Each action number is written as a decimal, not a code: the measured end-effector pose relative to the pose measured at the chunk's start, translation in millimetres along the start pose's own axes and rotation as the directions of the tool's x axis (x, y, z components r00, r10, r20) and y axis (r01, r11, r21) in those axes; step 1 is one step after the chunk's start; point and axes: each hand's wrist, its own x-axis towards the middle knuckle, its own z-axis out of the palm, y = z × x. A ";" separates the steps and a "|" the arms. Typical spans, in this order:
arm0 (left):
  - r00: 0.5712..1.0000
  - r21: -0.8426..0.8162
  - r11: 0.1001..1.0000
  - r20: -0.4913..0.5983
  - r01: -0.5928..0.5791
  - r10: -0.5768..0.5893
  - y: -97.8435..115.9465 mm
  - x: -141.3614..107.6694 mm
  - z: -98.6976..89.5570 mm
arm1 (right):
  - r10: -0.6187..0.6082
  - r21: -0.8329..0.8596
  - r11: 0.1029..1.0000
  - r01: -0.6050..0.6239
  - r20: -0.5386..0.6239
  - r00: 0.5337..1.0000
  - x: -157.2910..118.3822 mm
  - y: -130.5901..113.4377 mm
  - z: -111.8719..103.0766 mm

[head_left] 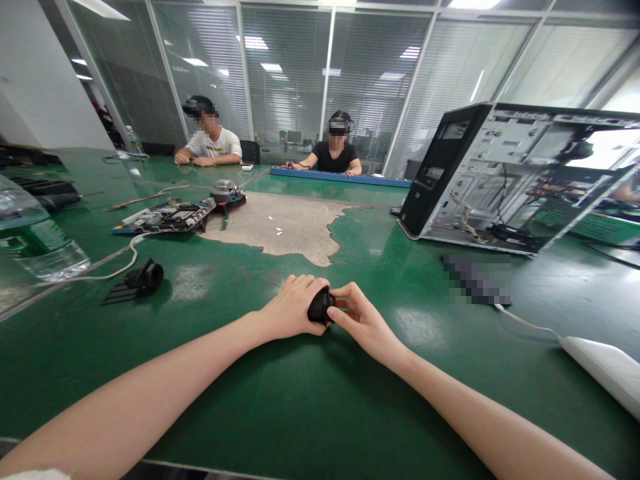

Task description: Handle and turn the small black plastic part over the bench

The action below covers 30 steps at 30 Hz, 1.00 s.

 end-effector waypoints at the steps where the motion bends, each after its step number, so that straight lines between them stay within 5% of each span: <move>1: 1.000 0.000 1.000 -0.002 0.001 -0.001 0.1 0.0 0.2 | 0.013 -0.001 1.000 -0.013 -0.009 1.000 0.7 0.0 0.0; 24: 1.000 -0.014 1.000 0.010 0.014 -0.014 0.9 0.0 -0.9 | 0.088 0.006 0.996 -0.088 -0.039 0.995 5.4 0.0 -2.5; 30: 1.000 -0.006 1.000 0.017 0.009 -0.009 1.2 -0.3 -2.2 | 0.009 0.045 0.999 -0.010 0.008 1.000 1.2 -1.8 -0.4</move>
